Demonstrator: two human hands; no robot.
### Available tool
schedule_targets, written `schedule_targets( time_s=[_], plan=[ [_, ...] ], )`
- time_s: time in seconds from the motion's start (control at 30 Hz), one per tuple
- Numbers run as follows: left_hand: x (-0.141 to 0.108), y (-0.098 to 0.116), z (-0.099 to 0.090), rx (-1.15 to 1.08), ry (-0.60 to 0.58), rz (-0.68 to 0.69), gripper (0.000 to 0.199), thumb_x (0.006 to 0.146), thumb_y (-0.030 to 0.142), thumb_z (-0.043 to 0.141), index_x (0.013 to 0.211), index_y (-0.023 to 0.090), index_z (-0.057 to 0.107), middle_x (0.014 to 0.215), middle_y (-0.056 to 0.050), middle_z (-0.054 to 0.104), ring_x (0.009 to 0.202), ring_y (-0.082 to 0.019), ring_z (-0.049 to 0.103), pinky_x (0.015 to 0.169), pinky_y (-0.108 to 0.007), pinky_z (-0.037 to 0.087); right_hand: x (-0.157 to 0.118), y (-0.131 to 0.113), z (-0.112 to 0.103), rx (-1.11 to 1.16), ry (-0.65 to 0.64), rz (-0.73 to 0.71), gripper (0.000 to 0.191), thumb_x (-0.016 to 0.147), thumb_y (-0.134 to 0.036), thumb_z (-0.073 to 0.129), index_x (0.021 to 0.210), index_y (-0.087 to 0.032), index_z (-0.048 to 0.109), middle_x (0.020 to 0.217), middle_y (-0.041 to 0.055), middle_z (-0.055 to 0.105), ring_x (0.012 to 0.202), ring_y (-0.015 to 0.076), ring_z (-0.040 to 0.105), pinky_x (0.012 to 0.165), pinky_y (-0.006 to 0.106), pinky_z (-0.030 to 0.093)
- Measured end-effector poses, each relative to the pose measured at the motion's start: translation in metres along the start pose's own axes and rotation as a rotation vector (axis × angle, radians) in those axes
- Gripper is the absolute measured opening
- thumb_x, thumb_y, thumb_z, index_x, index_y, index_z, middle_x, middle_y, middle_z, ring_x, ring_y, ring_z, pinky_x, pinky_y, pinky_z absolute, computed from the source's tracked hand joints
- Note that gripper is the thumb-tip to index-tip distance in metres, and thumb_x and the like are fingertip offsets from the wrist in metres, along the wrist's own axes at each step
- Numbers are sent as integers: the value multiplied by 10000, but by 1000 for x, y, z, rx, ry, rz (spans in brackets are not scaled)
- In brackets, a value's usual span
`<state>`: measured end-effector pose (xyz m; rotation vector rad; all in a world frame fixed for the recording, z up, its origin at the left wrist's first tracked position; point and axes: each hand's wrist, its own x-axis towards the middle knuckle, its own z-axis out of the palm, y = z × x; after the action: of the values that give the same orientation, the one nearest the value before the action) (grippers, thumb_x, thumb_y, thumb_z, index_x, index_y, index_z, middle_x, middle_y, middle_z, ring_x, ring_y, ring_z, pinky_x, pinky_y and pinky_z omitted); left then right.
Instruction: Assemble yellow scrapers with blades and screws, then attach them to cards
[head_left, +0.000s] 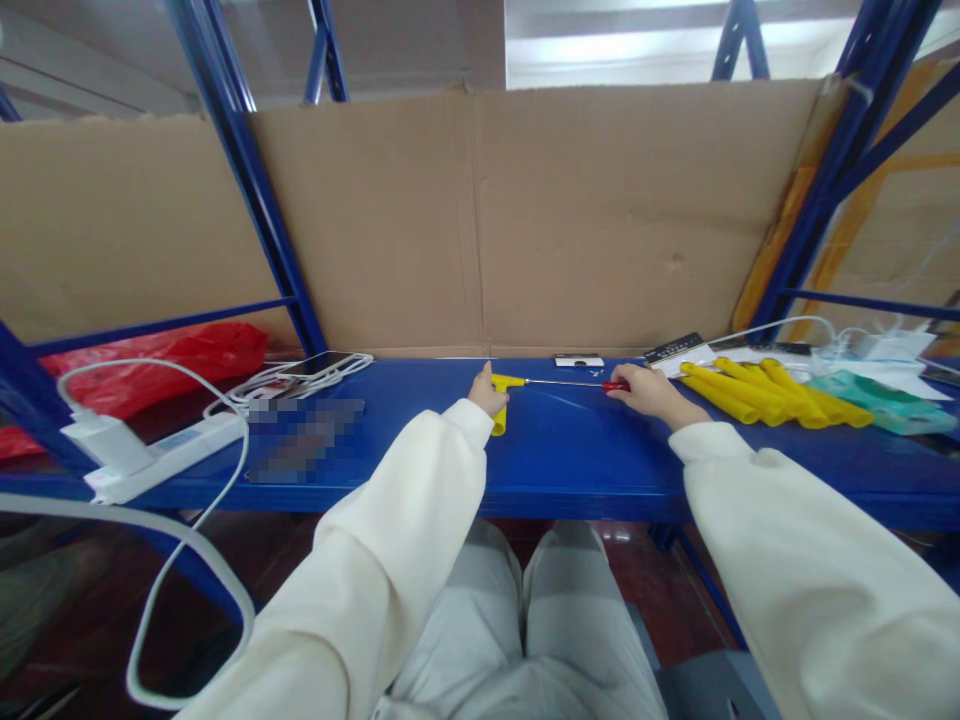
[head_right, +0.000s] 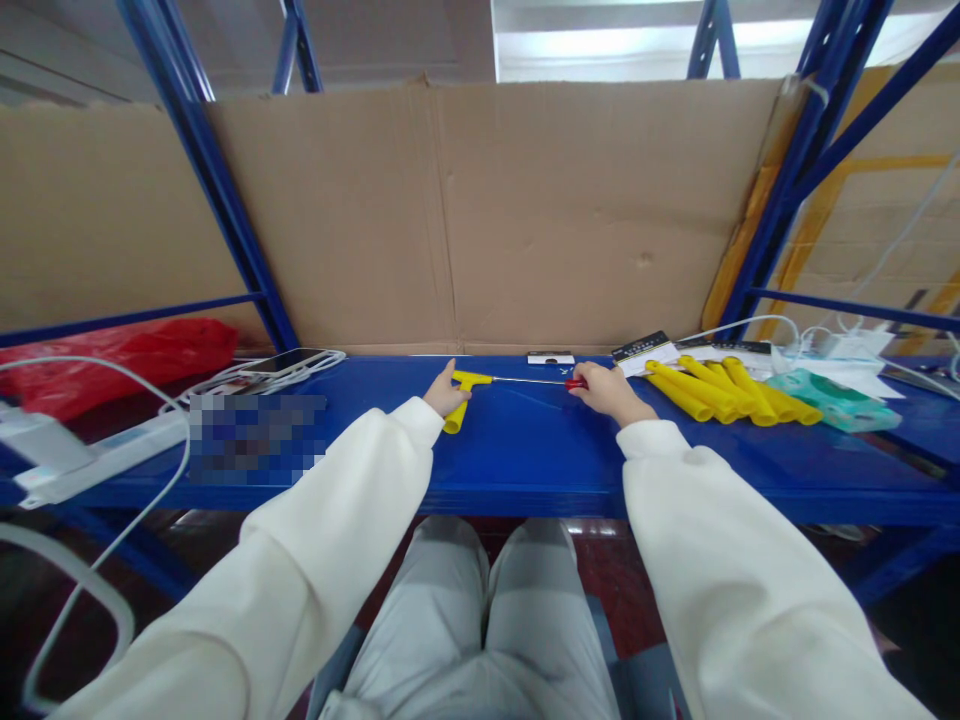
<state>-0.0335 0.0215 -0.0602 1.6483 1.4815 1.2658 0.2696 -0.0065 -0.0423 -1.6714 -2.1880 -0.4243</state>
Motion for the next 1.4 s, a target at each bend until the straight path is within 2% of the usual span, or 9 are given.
schedule_targets(
  time_s=[0.1,0.23,0.47,0.63,0.9,1.03,1.2,1.27,1.4],
  plan=[
    [3,-3,5,10,41,-34,975,639,23,727,1520,103,317,1445,-217,493,1213,-272,582,941,-279,480,1,4,-1,35,-30,69,117,823,-320,603,894,-233,634,937,59,708,856,245,638,718,344,429],
    [5,-2,8,7,52,-53,1035,645,38,729,1550,141,238,1427,-203,516,1154,-236,607,883,-254,492,2,11,-5,108,-112,152,130,789,-319,643,886,-233,659,912,51,706,837,240,638,694,331,436],
    [8,-2,6,-69,56,-57,1053,635,22,728,1549,114,212,1424,-213,500,1165,-232,593,885,-242,479,2,23,-3,198,-161,194,128,737,-324,704,812,-227,672,791,28,693,744,197,628,657,285,456],
    [8,-2,5,-51,69,-70,996,682,82,741,1539,109,234,1416,-225,507,1172,-247,595,923,-284,476,1,28,1,240,-180,191,148,733,-343,706,829,-232,684,774,22,698,749,194,640,671,280,472],
    [6,0,4,-147,74,-80,1001,628,32,759,1515,92,300,1217,-171,666,1146,-261,619,940,-298,470,1,36,4,190,-211,206,94,745,-303,689,801,-230,667,791,30,708,767,202,649,669,288,476],
    [7,5,2,-157,116,-107,896,634,35,735,1463,82,400,1239,-193,655,1136,-278,632,935,-314,484,0,42,4,117,-216,212,124,768,-350,669,839,-249,684,788,32,710,773,210,648,660,296,477],
    [12,12,-11,-241,214,-98,539,674,12,609,1207,87,650,1210,-167,679,1167,-263,622,975,-320,483,-2,43,1,22,-259,337,151,796,-334,629,919,-273,690,853,38,715,831,231,661,764,358,493],
    [13,14,-17,-310,261,-106,433,684,19,568,1092,88,697,1132,-153,709,1110,-249,651,919,-309,517,-2,44,2,21,-264,361,181,796,-309,615,957,-275,689,895,44,717,860,240,665,799,380,494],
    [11,17,-25,-345,294,-209,281,701,56,545,921,100,714,900,-125,740,887,-227,703,660,-268,543,0,50,9,104,-235,294,264,749,-319,650,1001,-250,686,912,49,715,848,229,666,810,362,506]
  ],
)
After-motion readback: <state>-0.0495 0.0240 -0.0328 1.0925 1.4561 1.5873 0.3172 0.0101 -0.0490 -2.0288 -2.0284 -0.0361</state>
